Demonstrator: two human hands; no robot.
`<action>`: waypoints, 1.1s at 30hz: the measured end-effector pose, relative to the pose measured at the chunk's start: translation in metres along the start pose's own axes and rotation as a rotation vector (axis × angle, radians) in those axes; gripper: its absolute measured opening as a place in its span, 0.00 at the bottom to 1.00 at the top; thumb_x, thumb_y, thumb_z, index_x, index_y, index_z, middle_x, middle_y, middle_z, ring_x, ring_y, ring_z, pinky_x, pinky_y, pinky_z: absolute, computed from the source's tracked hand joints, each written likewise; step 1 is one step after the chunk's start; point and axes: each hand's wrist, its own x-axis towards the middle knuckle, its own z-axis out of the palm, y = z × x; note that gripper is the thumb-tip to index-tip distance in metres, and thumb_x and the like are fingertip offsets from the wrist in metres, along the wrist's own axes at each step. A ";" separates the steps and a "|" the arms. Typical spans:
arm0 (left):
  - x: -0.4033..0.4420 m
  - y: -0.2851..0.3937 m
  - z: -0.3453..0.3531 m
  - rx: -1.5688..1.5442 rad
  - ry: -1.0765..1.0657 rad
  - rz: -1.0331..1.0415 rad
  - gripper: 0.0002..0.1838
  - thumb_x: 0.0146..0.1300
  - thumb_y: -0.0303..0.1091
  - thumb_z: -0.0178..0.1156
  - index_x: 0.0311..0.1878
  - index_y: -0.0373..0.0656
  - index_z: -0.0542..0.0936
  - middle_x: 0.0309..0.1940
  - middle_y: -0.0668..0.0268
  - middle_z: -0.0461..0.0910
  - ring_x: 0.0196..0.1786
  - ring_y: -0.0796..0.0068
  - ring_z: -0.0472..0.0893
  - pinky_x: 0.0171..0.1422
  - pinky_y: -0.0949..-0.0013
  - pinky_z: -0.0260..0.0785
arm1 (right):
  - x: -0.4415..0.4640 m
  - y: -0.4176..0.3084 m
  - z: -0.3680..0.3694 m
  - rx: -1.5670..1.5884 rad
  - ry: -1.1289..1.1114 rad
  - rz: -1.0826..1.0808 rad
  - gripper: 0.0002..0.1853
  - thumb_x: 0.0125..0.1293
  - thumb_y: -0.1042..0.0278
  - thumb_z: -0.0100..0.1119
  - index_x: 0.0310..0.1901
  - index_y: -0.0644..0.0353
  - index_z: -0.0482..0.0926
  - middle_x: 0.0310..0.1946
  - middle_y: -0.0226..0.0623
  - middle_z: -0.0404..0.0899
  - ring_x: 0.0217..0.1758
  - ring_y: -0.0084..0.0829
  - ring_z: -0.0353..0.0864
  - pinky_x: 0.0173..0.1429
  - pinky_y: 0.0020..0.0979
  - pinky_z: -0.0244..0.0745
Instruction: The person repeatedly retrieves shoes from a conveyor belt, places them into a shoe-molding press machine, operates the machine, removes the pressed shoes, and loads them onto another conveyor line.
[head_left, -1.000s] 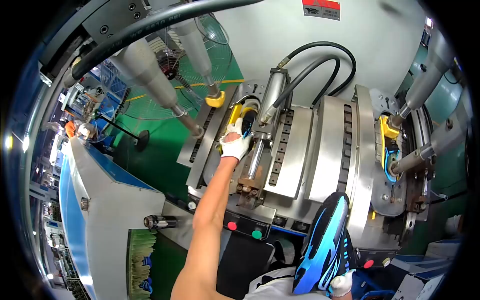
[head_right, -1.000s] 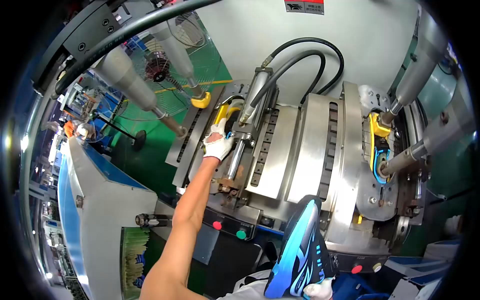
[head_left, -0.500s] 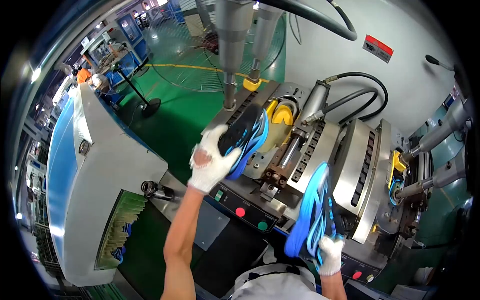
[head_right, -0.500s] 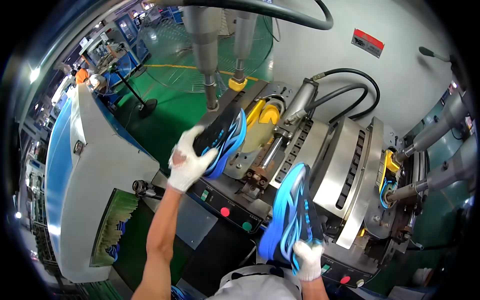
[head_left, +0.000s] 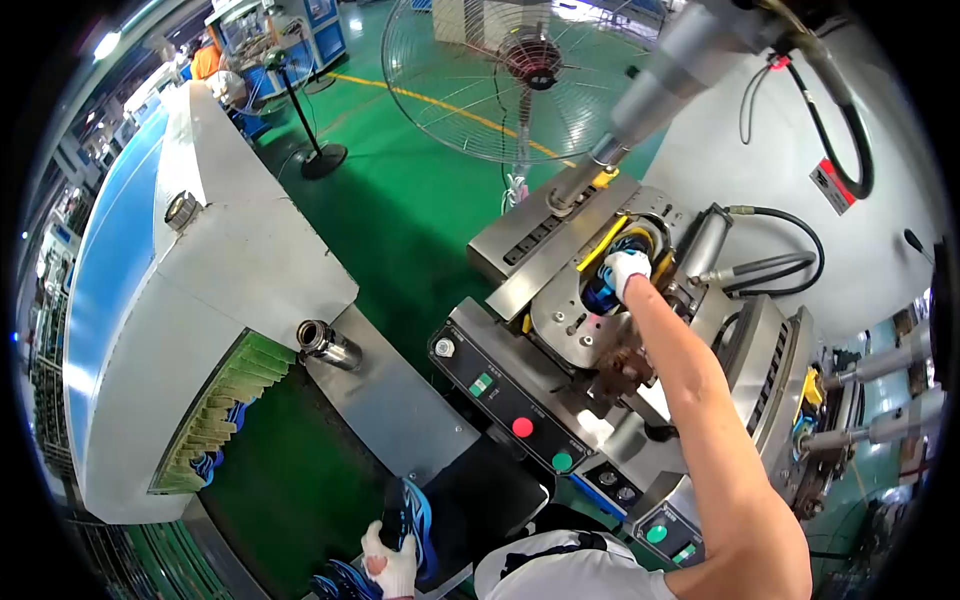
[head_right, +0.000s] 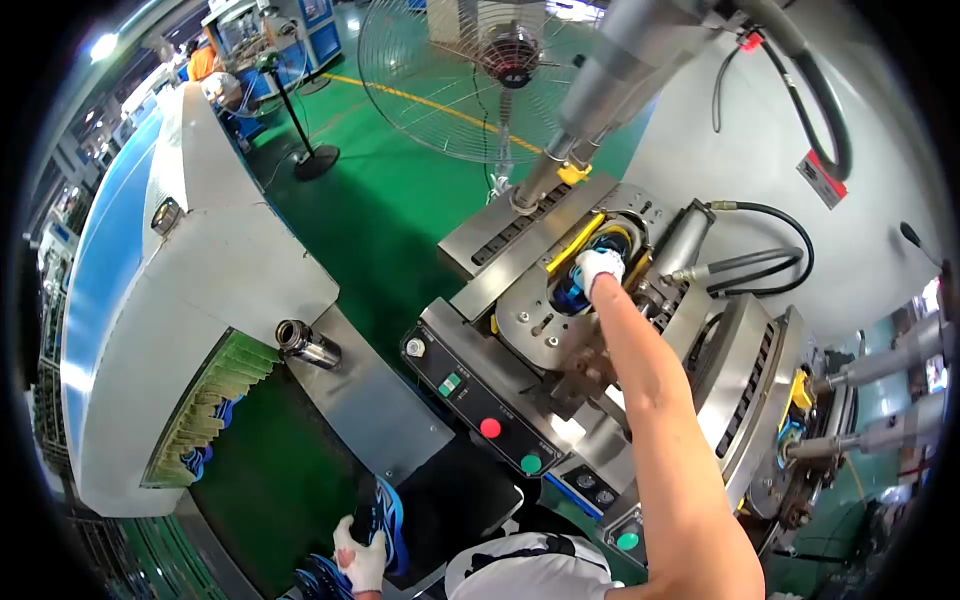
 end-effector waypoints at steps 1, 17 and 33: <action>-0.010 -0.017 0.008 -0.003 0.030 -0.063 0.35 0.48 0.35 0.76 0.61 0.38 0.77 0.56 0.49 0.81 0.59 0.49 0.81 0.67 0.54 0.72 | 0.004 0.013 0.017 -0.116 0.042 0.054 0.06 0.60 0.70 0.61 0.36 0.60 0.85 0.34 0.44 0.86 0.38 0.38 0.88 0.42 0.40 0.80; -0.058 -0.070 0.085 0.034 0.115 -0.195 0.35 0.51 0.34 0.74 0.65 0.43 0.75 0.56 0.50 0.77 0.60 0.45 0.78 0.65 0.49 0.72 | -0.021 -0.007 0.004 -0.369 0.004 0.127 0.26 0.57 0.51 0.70 0.48 0.68 0.87 0.47 0.53 0.89 0.59 0.45 0.86 0.64 0.36 0.77; -0.044 -0.048 0.077 0.133 0.081 -0.191 0.32 0.55 0.42 0.74 0.62 0.38 0.80 0.54 0.46 0.80 0.58 0.42 0.78 0.65 0.46 0.72 | 0.137 -0.006 -0.037 -1.325 -0.188 -0.552 0.17 0.64 0.66 0.52 0.46 0.59 0.89 0.52 0.51 0.87 0.59 0.47 0.86 0.62 0.43 0.81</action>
